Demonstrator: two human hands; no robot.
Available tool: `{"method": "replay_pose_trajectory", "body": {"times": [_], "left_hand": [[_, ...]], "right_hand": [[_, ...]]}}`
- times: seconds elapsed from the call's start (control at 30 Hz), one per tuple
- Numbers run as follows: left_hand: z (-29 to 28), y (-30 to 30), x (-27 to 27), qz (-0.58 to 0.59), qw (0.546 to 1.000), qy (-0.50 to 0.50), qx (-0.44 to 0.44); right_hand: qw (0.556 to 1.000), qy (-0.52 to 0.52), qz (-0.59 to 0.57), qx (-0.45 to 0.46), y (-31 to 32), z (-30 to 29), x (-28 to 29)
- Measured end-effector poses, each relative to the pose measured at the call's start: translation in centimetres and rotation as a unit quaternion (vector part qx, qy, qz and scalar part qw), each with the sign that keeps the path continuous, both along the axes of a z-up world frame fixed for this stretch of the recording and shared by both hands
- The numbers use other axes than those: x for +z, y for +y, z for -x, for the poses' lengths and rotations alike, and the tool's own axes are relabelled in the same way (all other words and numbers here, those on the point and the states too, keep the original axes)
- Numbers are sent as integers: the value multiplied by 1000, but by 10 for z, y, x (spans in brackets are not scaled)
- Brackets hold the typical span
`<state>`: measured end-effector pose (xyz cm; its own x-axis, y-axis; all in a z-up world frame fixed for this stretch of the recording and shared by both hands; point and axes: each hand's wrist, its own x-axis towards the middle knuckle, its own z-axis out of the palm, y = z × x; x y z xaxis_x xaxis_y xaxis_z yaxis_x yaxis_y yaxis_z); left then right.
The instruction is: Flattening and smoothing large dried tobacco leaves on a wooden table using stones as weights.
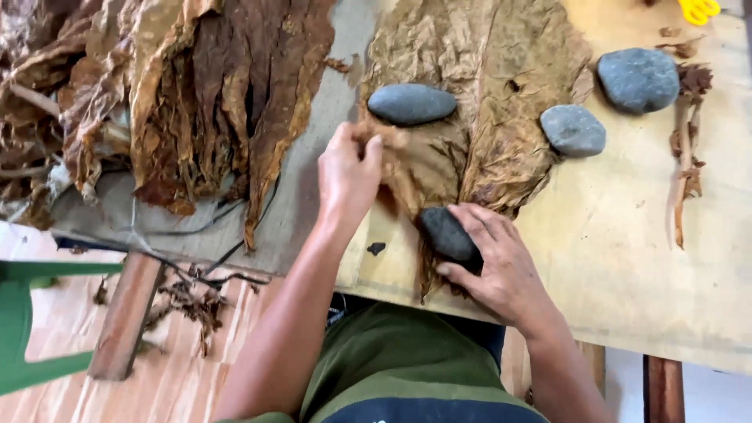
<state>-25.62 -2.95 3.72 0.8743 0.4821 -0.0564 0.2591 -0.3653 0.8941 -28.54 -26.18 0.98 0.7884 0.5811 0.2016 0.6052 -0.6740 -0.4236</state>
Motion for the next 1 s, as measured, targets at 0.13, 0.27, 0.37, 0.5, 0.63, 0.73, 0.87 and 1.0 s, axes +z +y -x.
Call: {"method": "replay_pose_trajectory", "body": {"times": [0.13,0.27,0.37,0.5,0.63,0.73,0.87,1.0], "left_hand": [[8,17,-9,-33,998,53,-19],[6,20,-4,-111,978,159,-76],[1,23,0,-148,966,184,-106],[-2,30,5,-120,962,217,-112],[-4,27,18,-75,956,270,-87],[-11,33,7,-100,951,270,-108],[-13,34,8,-61,948,298,-96],[-13,37,8,-42,947,304,-95]], "right_hand": [[986,60,-154,-12,-24,-38,31],[978,-96,-83,-164,-84,-130,63],[958,-66,23,-278,-107,-187,72],[932,113,81,-334,-100,-229,65],[948,43,46,-311,-126,-254,32],[948,-19,-11,-318,-108,-268,46],[980,56,-35,-188,-32,-286,85],[981,78,7,-179,31,-338,69]]}}
